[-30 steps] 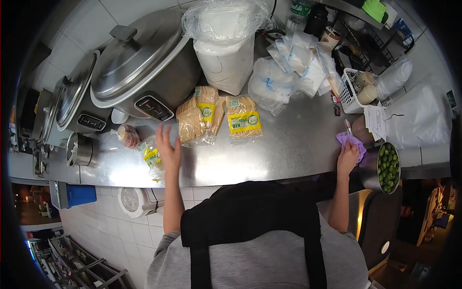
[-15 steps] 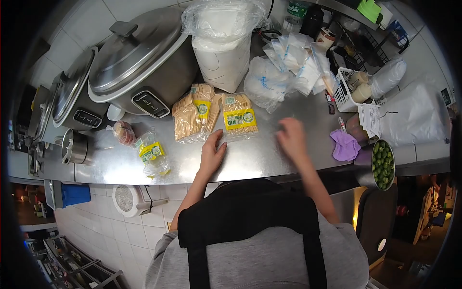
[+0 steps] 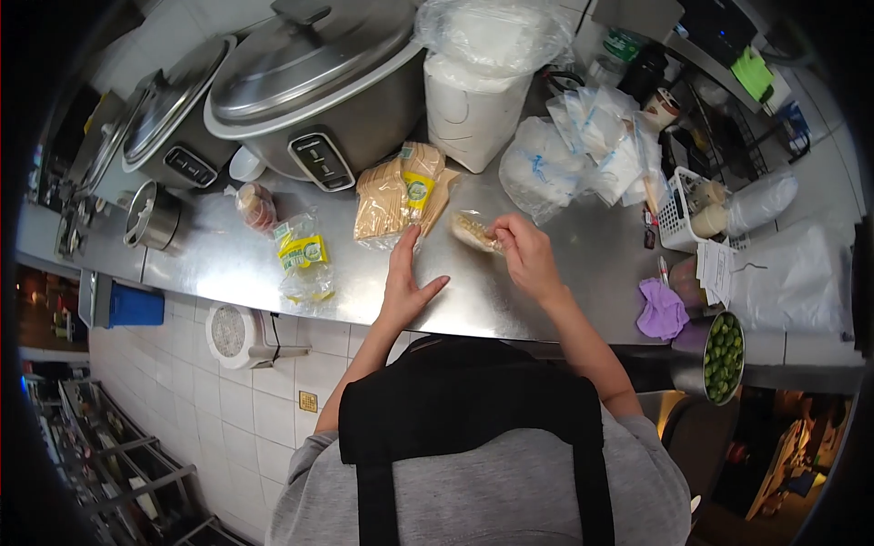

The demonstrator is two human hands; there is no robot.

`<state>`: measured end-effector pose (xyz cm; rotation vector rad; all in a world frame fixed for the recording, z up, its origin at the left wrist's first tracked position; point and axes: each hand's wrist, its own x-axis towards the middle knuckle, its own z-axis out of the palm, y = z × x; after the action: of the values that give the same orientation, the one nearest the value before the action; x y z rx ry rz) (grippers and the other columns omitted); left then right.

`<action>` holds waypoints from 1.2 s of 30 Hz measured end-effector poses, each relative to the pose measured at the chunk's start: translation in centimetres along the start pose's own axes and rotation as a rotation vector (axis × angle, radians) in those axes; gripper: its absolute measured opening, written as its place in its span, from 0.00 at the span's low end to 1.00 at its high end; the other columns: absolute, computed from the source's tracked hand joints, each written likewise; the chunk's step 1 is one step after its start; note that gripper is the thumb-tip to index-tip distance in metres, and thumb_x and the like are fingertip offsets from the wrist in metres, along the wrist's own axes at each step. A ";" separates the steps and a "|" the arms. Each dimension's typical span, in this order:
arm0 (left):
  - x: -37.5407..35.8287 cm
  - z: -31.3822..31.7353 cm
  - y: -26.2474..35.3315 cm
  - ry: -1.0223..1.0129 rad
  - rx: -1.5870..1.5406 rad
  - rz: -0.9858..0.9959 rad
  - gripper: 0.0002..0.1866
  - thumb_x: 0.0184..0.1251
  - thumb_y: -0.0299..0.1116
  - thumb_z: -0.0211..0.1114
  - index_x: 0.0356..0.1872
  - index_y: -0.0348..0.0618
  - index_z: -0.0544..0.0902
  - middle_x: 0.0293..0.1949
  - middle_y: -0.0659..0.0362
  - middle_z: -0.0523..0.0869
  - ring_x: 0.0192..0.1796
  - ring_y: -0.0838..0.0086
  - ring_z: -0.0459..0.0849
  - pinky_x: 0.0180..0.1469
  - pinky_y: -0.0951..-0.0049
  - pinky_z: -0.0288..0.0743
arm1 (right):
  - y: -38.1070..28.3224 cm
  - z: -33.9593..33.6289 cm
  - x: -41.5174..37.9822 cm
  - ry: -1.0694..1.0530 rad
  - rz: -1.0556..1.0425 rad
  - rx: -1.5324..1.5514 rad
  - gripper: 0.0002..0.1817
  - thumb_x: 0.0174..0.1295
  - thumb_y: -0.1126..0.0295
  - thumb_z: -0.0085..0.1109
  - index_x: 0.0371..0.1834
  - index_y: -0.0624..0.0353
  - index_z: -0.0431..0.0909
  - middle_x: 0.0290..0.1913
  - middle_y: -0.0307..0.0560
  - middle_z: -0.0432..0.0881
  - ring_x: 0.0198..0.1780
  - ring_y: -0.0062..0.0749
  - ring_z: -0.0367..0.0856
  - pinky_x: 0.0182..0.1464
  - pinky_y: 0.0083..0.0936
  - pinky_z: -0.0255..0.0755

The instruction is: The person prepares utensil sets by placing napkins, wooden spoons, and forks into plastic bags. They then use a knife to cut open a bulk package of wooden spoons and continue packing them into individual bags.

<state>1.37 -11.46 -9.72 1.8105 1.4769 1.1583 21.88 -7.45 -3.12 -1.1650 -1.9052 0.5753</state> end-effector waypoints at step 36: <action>-9.9 -7.9 -3.6 0.614 -1.164 -0.656 0.12 0.65 0.35 0.57 0.41 0.37 0.77 0.35 0.58 0.83 0.34 0.78 0.82 0.37 0.76 0.77 | 1.7 6.1 10.5 0.235 -0.033 0.427 0.06 0.61 0.73 0.51 0.36 0.64 0.75 0.31 0.47 0.80 0.32 0.21 0.76 0.37 0.20 0.69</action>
<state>-7.61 -20.86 -11.56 0.1753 1.0808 1.7131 15.20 2.79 -3.57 -0.8789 -1.5050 0.7482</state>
